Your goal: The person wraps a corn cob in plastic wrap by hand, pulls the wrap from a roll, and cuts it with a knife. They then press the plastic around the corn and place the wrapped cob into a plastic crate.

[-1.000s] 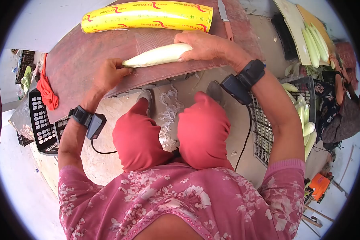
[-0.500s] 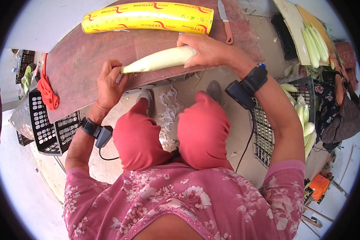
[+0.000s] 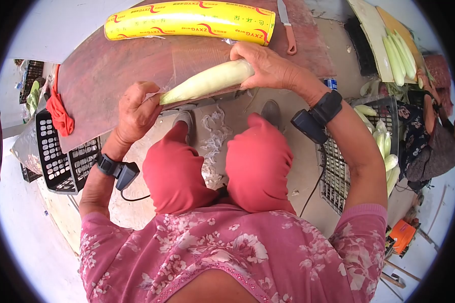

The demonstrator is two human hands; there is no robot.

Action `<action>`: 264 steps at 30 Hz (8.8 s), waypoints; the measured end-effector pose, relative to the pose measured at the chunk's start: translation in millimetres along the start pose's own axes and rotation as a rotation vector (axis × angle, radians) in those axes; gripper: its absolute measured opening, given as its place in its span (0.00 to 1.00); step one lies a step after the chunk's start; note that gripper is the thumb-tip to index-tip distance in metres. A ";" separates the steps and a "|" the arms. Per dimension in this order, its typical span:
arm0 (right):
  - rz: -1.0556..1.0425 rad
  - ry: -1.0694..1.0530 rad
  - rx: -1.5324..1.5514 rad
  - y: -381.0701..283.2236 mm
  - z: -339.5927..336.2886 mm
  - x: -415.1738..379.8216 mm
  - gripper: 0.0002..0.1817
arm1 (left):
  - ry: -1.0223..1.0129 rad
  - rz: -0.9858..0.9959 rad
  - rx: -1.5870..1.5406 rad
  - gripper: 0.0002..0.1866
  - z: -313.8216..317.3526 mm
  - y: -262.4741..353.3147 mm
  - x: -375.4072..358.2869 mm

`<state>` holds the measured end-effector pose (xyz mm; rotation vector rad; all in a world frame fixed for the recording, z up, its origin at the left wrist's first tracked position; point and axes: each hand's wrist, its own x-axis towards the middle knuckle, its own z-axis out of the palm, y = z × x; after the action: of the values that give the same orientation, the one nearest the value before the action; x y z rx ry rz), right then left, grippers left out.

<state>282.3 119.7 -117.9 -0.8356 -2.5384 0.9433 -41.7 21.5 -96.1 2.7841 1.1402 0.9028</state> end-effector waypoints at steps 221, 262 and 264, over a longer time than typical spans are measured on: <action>0.279 0.448 0.226 10.8 21.8 -38.5 0.07 | -0.322 -0.065 -0.162 0.31 78.2 -35.4 52.4; 0.458 0.398 -0.170 4.0 33.9 -45.5 0.03 | -0.305 -0.040 -0.151 0.29 74.8 -35.2 52.3; 0.484 0.440 -0.103 3.9 28.8 -52.7 0.05 | -0.300 -0.035 -0.138 0.30 73.8 -33.4 53.3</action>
<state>311.9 75.3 -145.9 -1.5424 -2.0528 0.6547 4.8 95.8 -137.5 2.6608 1.0333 0.5146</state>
